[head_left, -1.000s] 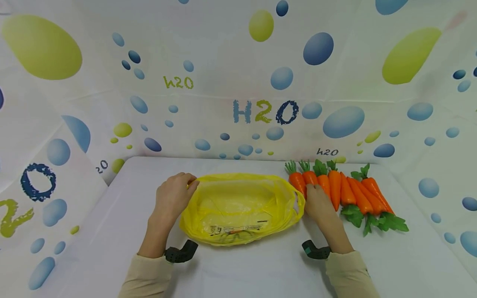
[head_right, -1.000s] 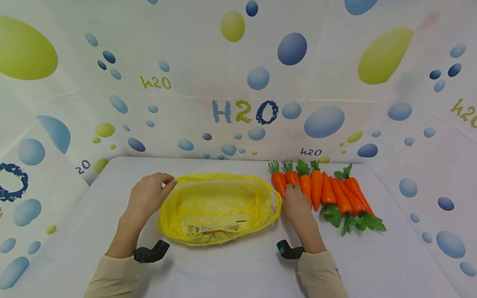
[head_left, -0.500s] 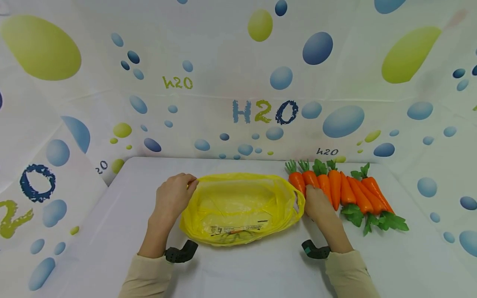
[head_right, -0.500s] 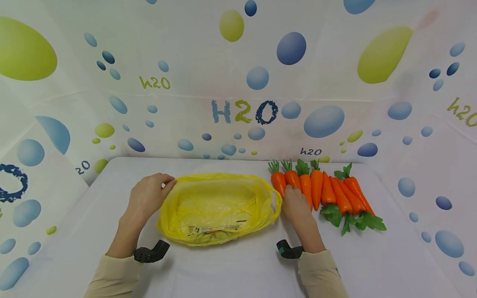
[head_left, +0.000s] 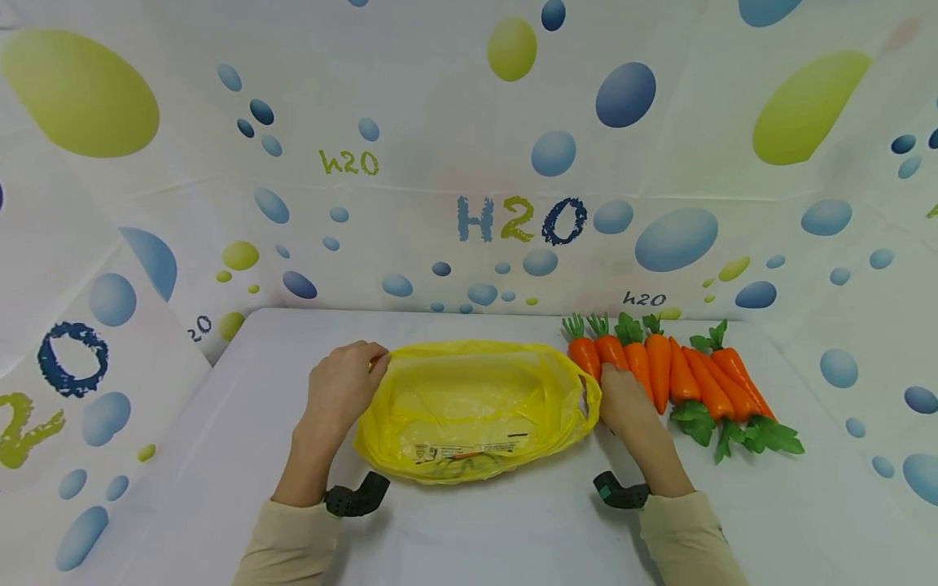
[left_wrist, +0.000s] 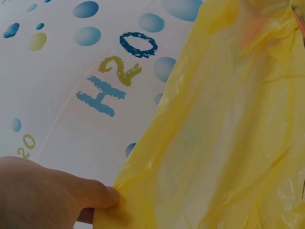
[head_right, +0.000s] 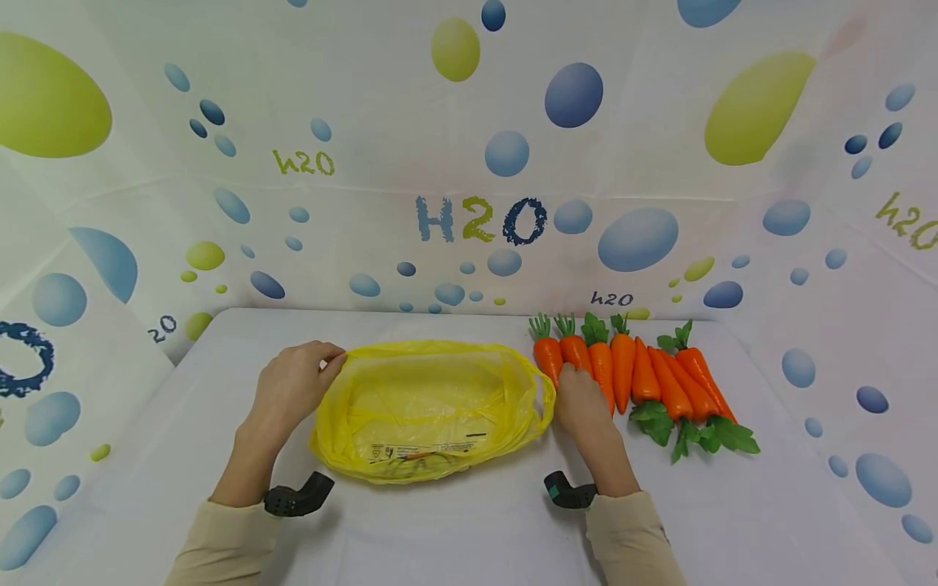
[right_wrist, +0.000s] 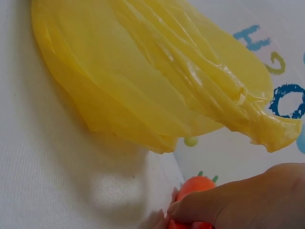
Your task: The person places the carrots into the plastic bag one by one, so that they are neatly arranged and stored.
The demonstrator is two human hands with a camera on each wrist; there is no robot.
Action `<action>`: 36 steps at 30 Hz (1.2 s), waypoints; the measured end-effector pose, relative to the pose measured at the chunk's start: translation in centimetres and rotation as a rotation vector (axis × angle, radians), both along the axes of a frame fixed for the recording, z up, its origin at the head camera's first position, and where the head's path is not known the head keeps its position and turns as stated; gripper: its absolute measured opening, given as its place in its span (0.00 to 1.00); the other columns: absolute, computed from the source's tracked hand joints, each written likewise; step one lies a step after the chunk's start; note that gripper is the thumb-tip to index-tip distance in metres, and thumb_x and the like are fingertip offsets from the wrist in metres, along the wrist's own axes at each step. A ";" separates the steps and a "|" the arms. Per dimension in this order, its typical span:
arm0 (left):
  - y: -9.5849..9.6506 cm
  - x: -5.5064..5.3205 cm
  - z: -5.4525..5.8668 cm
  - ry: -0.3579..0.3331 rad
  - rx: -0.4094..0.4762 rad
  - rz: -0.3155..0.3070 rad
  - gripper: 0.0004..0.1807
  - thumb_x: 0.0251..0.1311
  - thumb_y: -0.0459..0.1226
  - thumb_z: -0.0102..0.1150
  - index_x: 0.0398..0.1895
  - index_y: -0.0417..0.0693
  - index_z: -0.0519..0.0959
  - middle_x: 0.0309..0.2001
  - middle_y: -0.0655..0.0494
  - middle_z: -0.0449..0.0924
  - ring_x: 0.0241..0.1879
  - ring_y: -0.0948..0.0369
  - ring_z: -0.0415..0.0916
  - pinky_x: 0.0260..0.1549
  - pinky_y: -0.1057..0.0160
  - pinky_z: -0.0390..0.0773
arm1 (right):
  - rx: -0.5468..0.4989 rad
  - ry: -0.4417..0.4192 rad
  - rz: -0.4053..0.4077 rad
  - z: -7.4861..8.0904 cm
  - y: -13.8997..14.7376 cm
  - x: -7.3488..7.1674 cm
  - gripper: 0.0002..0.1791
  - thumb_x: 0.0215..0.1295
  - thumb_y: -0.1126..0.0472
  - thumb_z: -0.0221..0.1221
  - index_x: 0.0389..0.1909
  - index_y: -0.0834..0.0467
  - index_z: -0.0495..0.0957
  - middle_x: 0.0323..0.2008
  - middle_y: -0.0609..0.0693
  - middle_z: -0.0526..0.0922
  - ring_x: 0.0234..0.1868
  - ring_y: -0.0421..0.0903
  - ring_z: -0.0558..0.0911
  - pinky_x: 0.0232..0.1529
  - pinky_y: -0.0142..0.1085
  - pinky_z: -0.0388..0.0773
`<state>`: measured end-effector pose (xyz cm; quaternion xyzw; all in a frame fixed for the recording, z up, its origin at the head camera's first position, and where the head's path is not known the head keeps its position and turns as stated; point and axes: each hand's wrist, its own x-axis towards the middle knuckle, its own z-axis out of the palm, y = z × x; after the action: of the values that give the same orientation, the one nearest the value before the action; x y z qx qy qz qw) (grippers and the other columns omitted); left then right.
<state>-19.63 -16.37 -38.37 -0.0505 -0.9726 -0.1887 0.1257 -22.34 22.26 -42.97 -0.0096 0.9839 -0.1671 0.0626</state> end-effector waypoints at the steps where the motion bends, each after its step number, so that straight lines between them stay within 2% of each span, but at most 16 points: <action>1: 0.0 0.0 0.0 0.001 -0.001 0.000 0.12 0.70 0.39 0.58 0.46 0.42 0.86 0.42 0.46 0.87 0.36 0.51 0.82 0.39 0.50 0.85 | 0.002 0.006 0.003 0.0 0.0 0.0 0.16 0.71 0.59 0.56 0.49 0.69 0.71 0.31 0.57 0.76 0.31 0.52 0.78 0.37 0.44 0.85; 12: 0.0 0.1 0.0 0.001 -0.003 -0.004 0.13 0.70 0.39 0.57 0.47 0.42 0.86 0.43 0.46 0.87 0.39 0.49 0.83 0.42 0.48 0.85 | -0.003 0.005 0.013 0.2 0.0 -0.1 0.20 0.72 0.58 0.56 0.54 0.71 0.70 0.34 0.58 0.77 0.35 0.53 0.78 0.44 0.48 0.85; 20: 0.1 0.0 0.0 -0.005 0.002 -0.011 0.13 0.70 0.40 0.57 0.47 0.42 0.86 0.43 0.46 0.88 0.39 0.49 0.83 0.41 0.49 0.85 | -0.020 0.037 -0.015 0.7 0.4 -0.1 0.27 0.68 0.57 0.59 0.60 0.71 0.68 0.42 0.63 0.78 0.39 0.57 0.77 0.50 0.54 0.82; 26: 0.2 0.0 0.0 -0.005 0.002 -0.014 0.13 0.70 0.40 0.57 0.47 0.42 0.86 0.43 0.46 0.88 0.39 0.49 0.83 0.41 0.49 0.85 | -0.021 0.059 -0.049 1.1 0.6 -0.2 0.31 0.69 0.57 0.60 0.65 0.72 0.65 0.53 0.68 0.77 0.46 0.60 0.75 0.59 0.60 0.76; 36: 0.1 0.1 0.0 -0.022 0.008 -0.014 0.13 0.70 0.40 0.57 0.47 0.42 0.86 0.43 0.46 0.88 0.40 0.49 0.83 0.42 0.48 0.85 | -0.020 0.145 -0.050 1.6 0.9 0.1 0.35 0.71 0.52 0.59 0.69 0.72 0.64 0.62 0.72 0.72 0.56 0.66 0.75 0.63 0.62 0.72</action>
<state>-19.56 -16.23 -38.35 -0.0549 -0.9728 -0.1940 0.1140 -22.27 23.14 -41.39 0.0020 0.9841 -0.1773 -0.0131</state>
